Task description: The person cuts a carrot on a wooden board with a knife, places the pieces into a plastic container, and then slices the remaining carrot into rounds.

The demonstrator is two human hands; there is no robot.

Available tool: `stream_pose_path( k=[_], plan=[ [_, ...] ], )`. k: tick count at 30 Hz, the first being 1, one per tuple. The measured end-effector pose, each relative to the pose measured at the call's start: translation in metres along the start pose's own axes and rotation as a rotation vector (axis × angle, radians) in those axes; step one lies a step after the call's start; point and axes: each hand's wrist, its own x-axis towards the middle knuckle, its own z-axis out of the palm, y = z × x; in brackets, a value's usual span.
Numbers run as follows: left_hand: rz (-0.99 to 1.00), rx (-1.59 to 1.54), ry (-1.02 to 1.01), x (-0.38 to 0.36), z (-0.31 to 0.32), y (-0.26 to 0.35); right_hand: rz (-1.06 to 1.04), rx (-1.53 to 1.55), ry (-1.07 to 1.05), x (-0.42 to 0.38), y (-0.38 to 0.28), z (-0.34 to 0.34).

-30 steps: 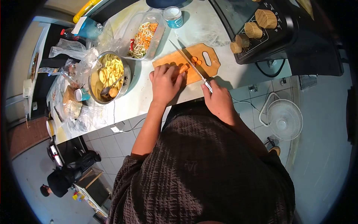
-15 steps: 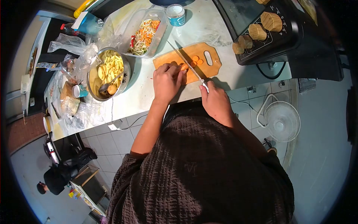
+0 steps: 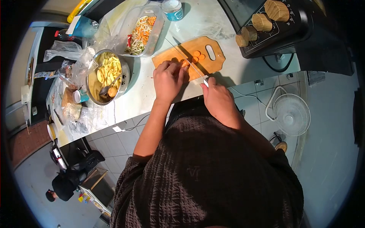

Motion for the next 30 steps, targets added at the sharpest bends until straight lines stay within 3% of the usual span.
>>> stream_pose_path(
  k=[12,30],
  plan=[
    [-0.101,-0.062,-0.065,0.0001,-0.0014,0.0027,-0.018,-0.012,-0.008,0.002,-0.0005,0.0007],
    [-0.098,-0.092,-0.067,0.0,0.0001,-0.0017,-0.019,-0.024,0.01,0.0056,-0.0018,0.0028]
  ],
)
